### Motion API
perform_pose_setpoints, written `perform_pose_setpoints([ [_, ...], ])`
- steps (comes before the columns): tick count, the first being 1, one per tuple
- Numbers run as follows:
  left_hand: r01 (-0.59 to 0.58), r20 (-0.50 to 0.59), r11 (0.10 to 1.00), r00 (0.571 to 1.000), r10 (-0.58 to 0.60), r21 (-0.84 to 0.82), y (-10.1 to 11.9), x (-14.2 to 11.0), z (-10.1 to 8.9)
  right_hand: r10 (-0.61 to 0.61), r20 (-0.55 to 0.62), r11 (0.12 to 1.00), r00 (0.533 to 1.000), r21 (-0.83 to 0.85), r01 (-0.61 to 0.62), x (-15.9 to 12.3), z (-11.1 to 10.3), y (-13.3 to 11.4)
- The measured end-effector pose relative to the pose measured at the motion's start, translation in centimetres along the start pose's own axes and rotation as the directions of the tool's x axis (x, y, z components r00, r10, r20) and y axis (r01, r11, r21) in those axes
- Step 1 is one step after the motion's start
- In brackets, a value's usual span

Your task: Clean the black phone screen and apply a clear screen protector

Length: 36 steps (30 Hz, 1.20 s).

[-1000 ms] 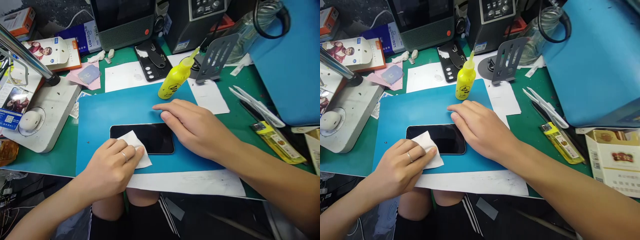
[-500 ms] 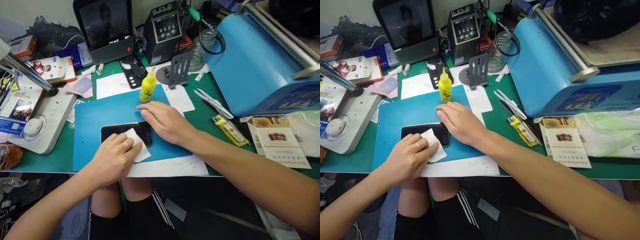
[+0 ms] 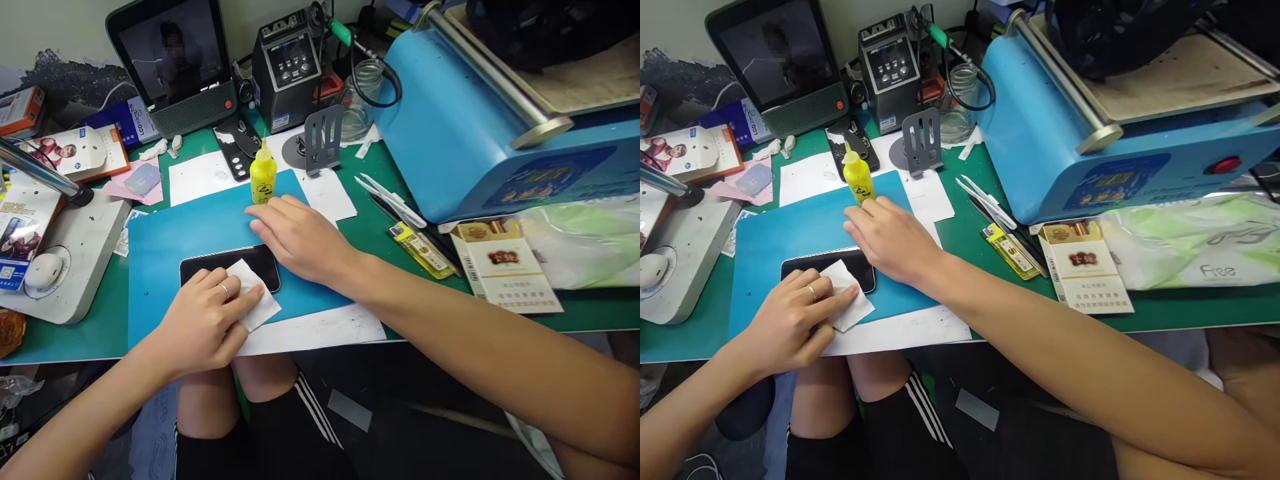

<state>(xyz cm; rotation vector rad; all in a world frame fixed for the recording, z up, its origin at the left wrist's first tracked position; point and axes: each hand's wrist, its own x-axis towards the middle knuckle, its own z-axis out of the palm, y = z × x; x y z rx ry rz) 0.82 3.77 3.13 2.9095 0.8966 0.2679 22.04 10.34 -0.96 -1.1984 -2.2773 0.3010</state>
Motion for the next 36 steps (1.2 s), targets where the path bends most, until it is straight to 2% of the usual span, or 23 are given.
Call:
perform_pose_setpoints([
  [5, -0.01, 0.033, 0.998, 0.999, 0.012, -0.067, -0.1, 0.9, 0.3, 0.051, 0.04, 0.995, 0.998, 0.081, -0.054, 0.1, 0.4, 0.7],
  [11, 0.05, 0.036, 0.992, 0.998, -0.047, -0.115, -0.3, 0.2, 0.1, 0.087, 0.034, 0.984, 0.996, 0.152, -0.091, 0.2, 0.4, 1.0],
  [15, 0.065, 0.081, 0.984, 0.995, -0.052, -0.166, -0.3, 1.2, 0.3, 0.098, 0.026, 0.978, 0.995, 0.181, -0.101, 0.2, 0.2, 1.0],
  [22, 0.108, 0.035, 0.973, 0.994, -0.103, -0.206, -0.7, 0.8, 0.0, 0.113, 0.031, 0.972, 0.993, 0.206, -0.116, 0.3, 0.1, 0.9],
  [27, 0.092, 0.072, 0.977, 0.994, -0.079, -0.195, -1.0, 1.2, 0.2, 0.125, 0.033, 0.969, 0.992, 0.212, -0.129, 0.3, 0.0, 0.9],
  [31, 0.111, 0.062, 0.973, 0.993, -0.101, -0.204, -1.2, 1.3, 0.2, 0.115, 0.023, 0.968, 0.993, 0.224, -0.117, 0.3, 0.1, 0.9],
  [36, 0.06, 0.067, 0.976, 0.997, -0.047, -0.208, -1.4, 1.7, 0.2, 0.118, 0.029, 0.965, 0.993, 0.234, -0.122, 0.4, -0.1, 0.9],
])
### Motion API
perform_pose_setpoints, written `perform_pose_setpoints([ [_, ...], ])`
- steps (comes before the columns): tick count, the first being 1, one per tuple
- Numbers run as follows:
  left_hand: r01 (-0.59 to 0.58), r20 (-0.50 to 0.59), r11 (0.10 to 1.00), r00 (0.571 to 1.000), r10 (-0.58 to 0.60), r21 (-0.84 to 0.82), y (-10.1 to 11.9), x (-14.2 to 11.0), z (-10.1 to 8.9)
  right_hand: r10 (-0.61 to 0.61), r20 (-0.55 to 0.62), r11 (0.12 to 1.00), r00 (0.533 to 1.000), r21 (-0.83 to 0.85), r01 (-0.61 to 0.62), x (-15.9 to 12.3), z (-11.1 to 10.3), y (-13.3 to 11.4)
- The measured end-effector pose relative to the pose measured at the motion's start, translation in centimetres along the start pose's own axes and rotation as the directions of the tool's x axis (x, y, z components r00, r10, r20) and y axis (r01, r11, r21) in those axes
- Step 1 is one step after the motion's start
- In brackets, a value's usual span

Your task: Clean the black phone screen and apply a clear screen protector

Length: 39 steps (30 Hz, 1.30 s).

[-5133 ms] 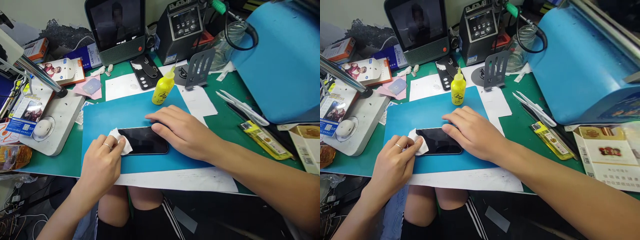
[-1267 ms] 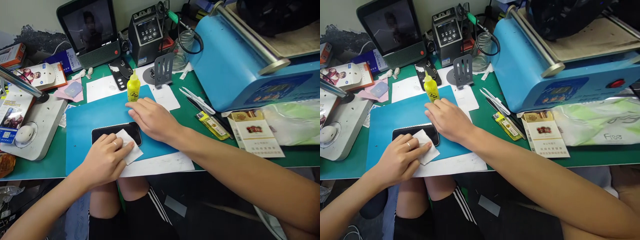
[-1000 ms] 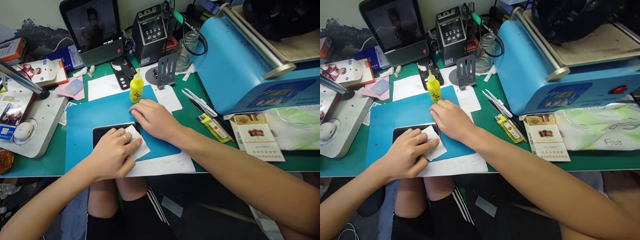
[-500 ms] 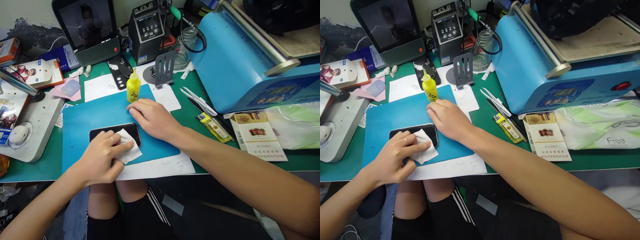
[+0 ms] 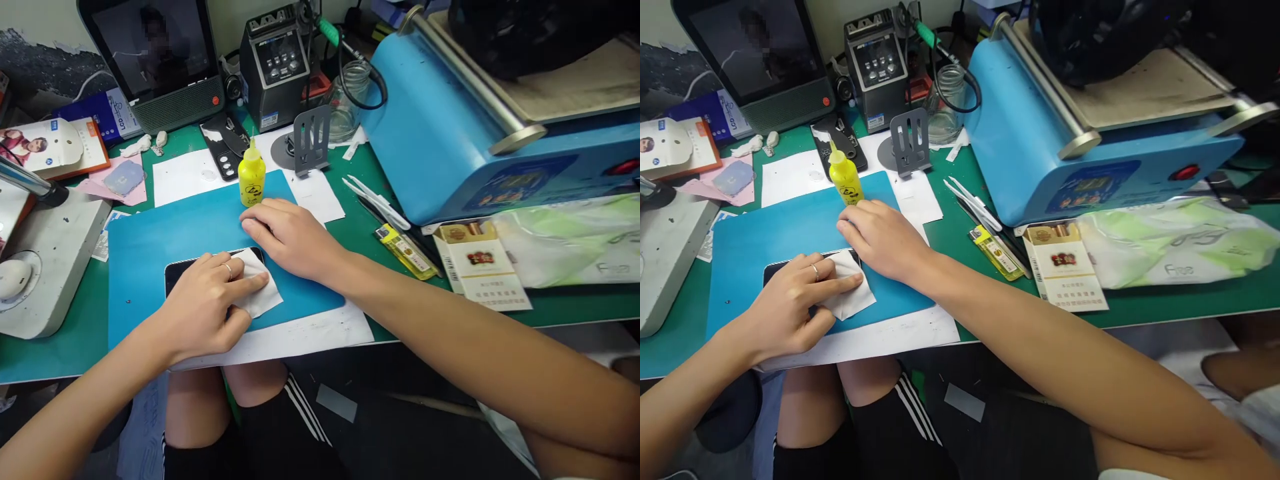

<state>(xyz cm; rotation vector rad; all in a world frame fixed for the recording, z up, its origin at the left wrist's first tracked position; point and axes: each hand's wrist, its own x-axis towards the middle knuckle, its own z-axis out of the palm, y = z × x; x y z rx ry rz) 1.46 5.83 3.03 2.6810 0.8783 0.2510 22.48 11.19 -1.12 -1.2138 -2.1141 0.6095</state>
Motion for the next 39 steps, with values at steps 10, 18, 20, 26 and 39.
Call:
perform_pose_setpoints([
  [10, -0.045, 0.0, 0.999, 0.999, 0.045, 0.025, 0.12, -0.18, -0.06, 0.023, 0.024, 1.0, 0.999, 0.007, -0.023, 0.08, -0.15, -0.17],
  [18, -0.04, 0.005, 0.998, 0.999, 0.04, 0.038, -0.02, -0.46, 0.15, 0.022, 0.012, 1.0, 1.0, -0.004, -0.022, 0.02, -0.11, -0.22],
  [20, -0.023, 0.006, 0.999, 1.0, 0.022, 0.029, -0.02, -0.56, 0.2, 0.043, -0.005, 0.999, 0.999, 0.012, -0.043, -0.04, -0.08, -0.23],
  [26, -0.014, 0.034, 1.0, 0.999, 0.013, 0.025, -0.02, -0.44, 0.05, 0.092, -0.02, 0.995, 0.996, 0.047, -0.091, -0.1, -0.02, -0.29],
  [39, 0.038, 0.025, 0.998, 0.999, -0.039, 0.041, -0.35, -0.22, 0.08, 0.115, 0.0, 0.992, 0.993, 0.058, -0.114, -0.08, -0.07, -0.35],
])
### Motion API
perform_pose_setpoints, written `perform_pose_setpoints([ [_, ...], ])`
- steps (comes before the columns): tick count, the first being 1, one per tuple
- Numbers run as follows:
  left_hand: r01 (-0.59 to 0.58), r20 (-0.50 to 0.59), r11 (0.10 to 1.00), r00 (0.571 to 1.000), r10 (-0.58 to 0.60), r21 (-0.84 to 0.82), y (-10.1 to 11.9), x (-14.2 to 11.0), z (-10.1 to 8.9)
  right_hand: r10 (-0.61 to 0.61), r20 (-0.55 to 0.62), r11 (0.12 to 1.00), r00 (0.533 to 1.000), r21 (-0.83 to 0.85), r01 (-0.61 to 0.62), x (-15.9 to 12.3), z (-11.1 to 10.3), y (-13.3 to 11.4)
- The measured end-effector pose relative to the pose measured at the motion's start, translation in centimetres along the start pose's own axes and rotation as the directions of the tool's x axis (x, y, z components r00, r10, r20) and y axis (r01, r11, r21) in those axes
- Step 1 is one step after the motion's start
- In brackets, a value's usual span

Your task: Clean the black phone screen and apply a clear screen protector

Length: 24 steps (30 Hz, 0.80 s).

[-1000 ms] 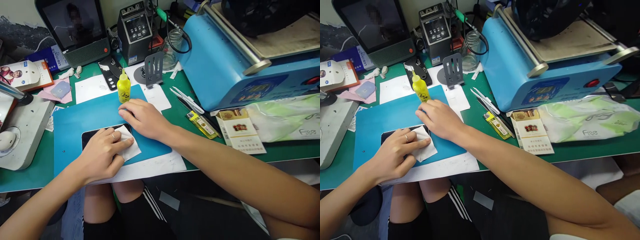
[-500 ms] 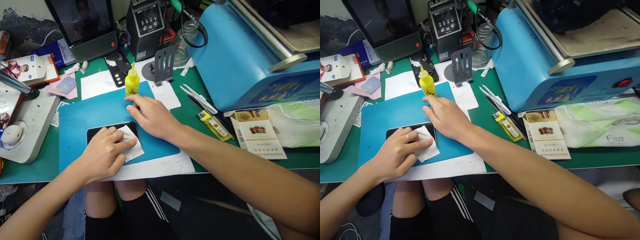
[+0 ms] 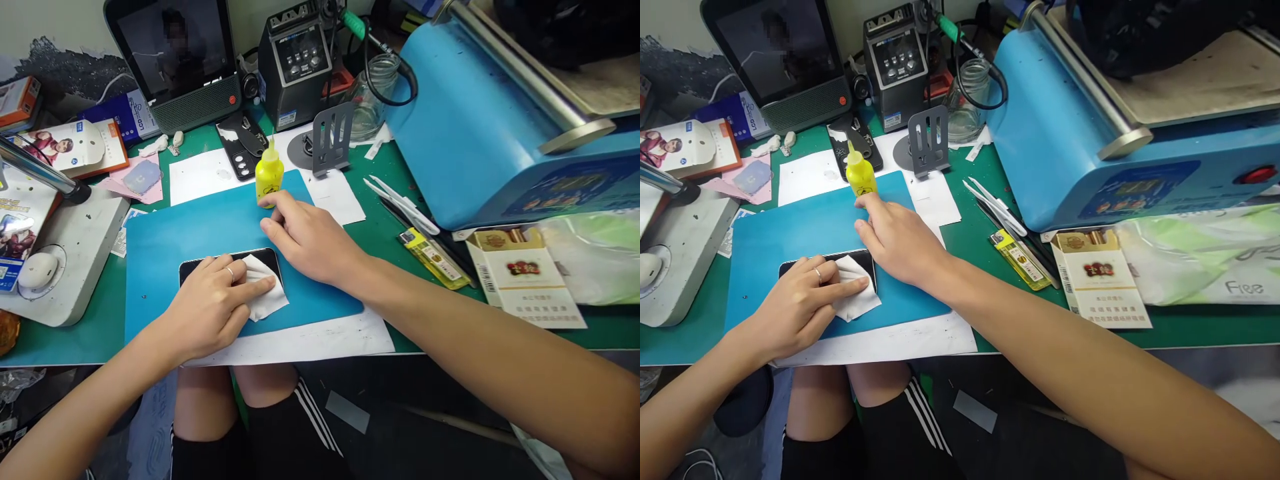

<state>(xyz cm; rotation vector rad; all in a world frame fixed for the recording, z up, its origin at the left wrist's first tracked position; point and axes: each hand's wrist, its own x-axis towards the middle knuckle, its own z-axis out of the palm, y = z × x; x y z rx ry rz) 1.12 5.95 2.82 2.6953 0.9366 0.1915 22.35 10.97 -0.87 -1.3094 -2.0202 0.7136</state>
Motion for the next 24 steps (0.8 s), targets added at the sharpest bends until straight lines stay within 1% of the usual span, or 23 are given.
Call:
perform_pose_setpoints([
  [4, 0.044, 0.013, 0.999, 0.999, -0.044, 0.027, -0.2, 0.4, 0.0, -0.031, -0.002, 0.999, 1.0, -0.04, 0.031, 0.0, 0.1, 0.1],
  [8, 0.084, 0.012, 0.996, 0.996, -0.085, 0.041, -0.4, 1.5, 0.0, -0.051, 0.001, 0.998, 0.999, -0.045, 0.051, 0.0, 0.2, 0.2],
  [12, 0.139, 0.038, 0.984, 0.989, -0.145, 0.113, -0.5, 2.5, -0.2, -0.059, 0.01, 0.997, 0.998, -0.045, 0.059, 0.0, 0.1, 0.1],
  [15, 0.152, 0.05, 0.977, 0.986, -0.161, 0.151, -0.3, 1.9, -0.3, -0.046, 0.007, 0.998, 0.999, -0.042, 0.047, -0.1, 0.0, 0.1],
  [19, 0.153, 0.016, 0.98, 0.988, -0.156, 0.128, -0.2, 0.4, -0.3, -0.05, 0.015, 0.998, 0.999, -0.034, 0.051, 0.0, 0.1, 0.0],
  [24, 0.173, 0.039, 0.976, 0.983, -0.179, 0.129, -0.2, 1.1, -0.2, -0.05, 0.004, 0.998, 0.999, -0.026, 0.05, -0.1, 0.1, 0.1],
])
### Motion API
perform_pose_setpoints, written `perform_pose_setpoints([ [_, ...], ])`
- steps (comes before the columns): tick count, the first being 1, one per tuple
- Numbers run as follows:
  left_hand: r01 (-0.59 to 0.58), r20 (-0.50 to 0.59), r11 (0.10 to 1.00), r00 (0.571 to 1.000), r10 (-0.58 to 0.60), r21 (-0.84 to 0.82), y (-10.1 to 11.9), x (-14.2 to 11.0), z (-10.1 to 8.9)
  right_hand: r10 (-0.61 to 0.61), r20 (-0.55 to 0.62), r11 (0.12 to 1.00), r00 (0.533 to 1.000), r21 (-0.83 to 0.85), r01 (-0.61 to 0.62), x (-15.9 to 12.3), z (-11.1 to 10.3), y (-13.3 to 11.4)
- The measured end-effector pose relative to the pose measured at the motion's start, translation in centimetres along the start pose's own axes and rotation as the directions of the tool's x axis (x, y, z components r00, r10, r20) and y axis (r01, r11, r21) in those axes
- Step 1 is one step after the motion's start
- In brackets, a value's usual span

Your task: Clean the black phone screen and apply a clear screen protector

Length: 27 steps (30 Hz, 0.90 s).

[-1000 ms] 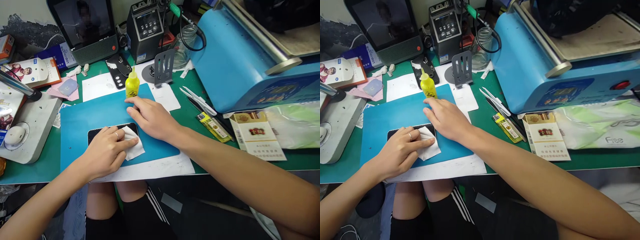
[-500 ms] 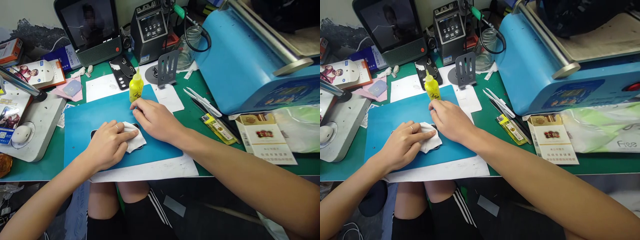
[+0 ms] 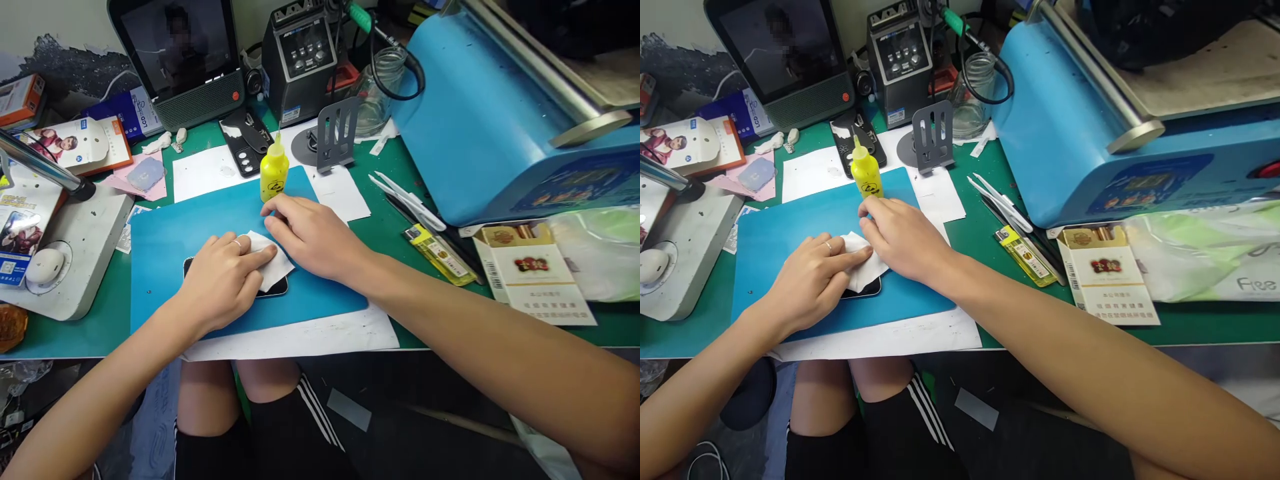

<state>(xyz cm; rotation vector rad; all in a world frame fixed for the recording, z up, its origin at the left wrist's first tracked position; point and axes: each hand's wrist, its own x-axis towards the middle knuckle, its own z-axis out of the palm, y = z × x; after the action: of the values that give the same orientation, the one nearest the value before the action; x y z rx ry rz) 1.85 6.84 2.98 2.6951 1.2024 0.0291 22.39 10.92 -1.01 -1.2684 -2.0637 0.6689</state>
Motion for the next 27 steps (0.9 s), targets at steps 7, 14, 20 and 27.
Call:
perform_pose_setpoints([
  [7, 0.059, -0.052, 0.998, 0.997, -0.058, 0.028, -1.0, -2.7, -0.4, -0.007, 0.012, 1.0, 1.0, 0.008, 0.006, 0.0, -0.1, -0.1],
  [14, 0.14, -0.068, 0.979, 0.989, -0.131, 0.148, 0.4, -1.3, 0.4, -0.002, -0.009, 1.0, 1.0, 0.017, 0.002, -0.1, -0.1, -0.1],
  [20, 0.106, -0.054, 0.99, 0.993, -0.101, 0.096, 0.5, -1.8, 0.5, -0.006, 0.009, 1.0, 1.0, 0.021, 0.006, -0.1, -0.1, -0.1],
  [27, 0.036, -0.122, 0.997, 0.992, -0.027, 0.07, 1.2, -2.2, 1.1, -0.008, -0.01, 0.999, 1.0, 0.031, 0.009, 0.0, 0.1, 0.0],
])
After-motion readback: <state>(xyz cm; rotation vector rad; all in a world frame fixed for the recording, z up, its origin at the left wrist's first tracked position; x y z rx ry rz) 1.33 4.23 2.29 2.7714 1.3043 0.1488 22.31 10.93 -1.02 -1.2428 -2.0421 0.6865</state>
